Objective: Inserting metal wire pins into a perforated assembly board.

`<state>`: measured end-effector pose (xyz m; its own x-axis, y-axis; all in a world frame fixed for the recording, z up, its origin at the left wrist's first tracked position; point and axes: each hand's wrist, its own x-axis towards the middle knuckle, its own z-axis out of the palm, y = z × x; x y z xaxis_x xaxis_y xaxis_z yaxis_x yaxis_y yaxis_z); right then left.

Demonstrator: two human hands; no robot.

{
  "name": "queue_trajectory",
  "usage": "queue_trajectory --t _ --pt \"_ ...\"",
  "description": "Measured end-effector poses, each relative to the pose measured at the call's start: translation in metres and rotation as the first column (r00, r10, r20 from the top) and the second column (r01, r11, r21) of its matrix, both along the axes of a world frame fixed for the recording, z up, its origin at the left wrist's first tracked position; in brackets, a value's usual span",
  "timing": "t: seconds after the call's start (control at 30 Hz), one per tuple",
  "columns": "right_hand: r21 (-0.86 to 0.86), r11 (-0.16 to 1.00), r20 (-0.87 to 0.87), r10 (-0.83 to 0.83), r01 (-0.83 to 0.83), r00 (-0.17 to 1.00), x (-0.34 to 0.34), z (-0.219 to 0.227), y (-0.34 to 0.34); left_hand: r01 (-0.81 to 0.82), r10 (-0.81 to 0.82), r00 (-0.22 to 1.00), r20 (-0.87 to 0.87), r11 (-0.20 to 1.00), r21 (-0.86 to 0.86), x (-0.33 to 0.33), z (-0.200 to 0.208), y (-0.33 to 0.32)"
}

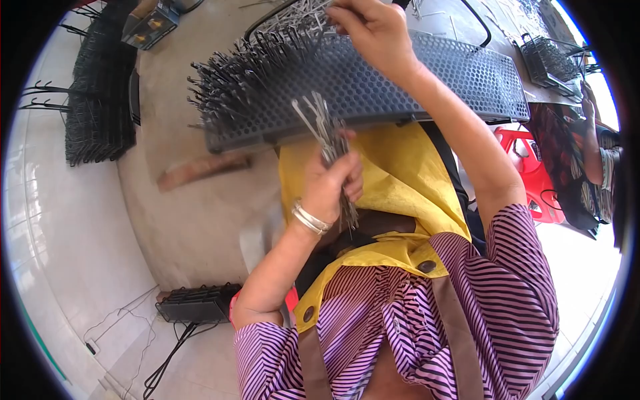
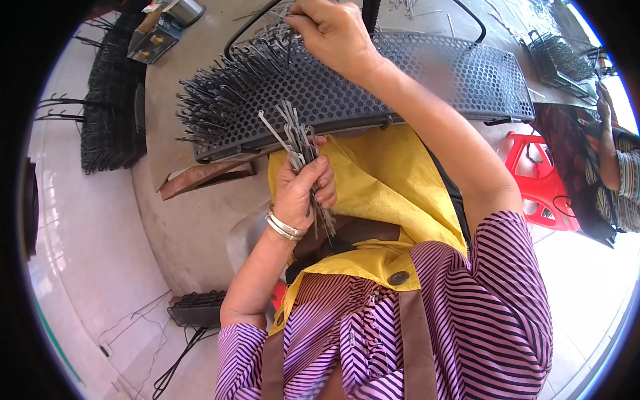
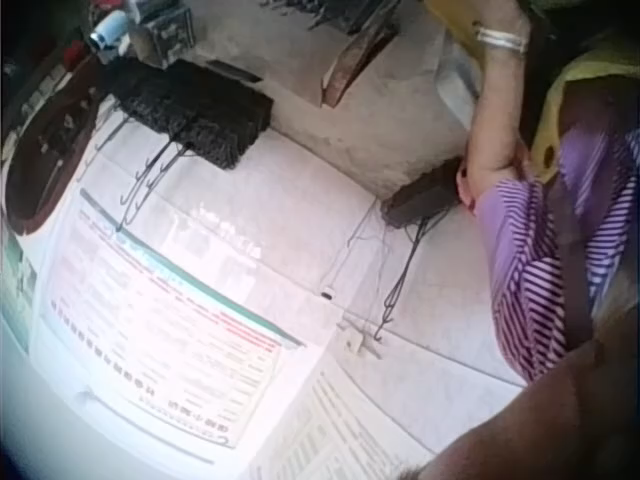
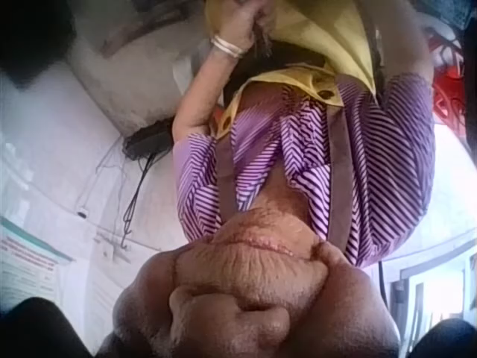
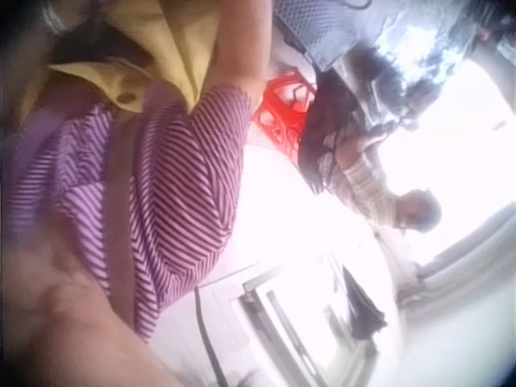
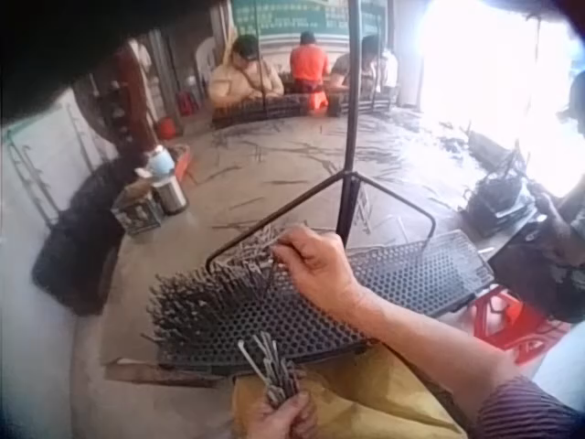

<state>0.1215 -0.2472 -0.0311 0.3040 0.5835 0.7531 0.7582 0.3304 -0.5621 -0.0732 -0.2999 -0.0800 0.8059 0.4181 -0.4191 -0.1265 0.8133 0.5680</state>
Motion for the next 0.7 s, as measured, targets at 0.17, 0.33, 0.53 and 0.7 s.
queue_trajectory --t 0.17,0.33,0.53,0.7 --pt "-0.153 0.944 0.087 0.306 -0.291 0.948 0.0 0.019 0.006 0.005 -0.005 1.0 -0.007 1.0 -0.006 -0.002 -0.001 0.001" --pt "-0.18 0.983 0.045 0.025 -0.016 0.999 0.007 0.01 0.016 0.022 -0.022 1.0 0.021 1.0 -0.001 0.0 -0.002 -0.001" --pt "-0.178 0.984 0.238 0.022 0.022 0.971 -0.001 0.015 0.018 0.015 -0.015 1.0 -0.007 1.0 -0.003 -0.001 0.0 -0.001" --pt "-0.147 0.949 0.11 -0.266 0.28 0.958 0.009 0.0 0.013 0.023 -0.023 1.0 -0.001 1.0 -0.002 -0.001 -0.001 0.0"
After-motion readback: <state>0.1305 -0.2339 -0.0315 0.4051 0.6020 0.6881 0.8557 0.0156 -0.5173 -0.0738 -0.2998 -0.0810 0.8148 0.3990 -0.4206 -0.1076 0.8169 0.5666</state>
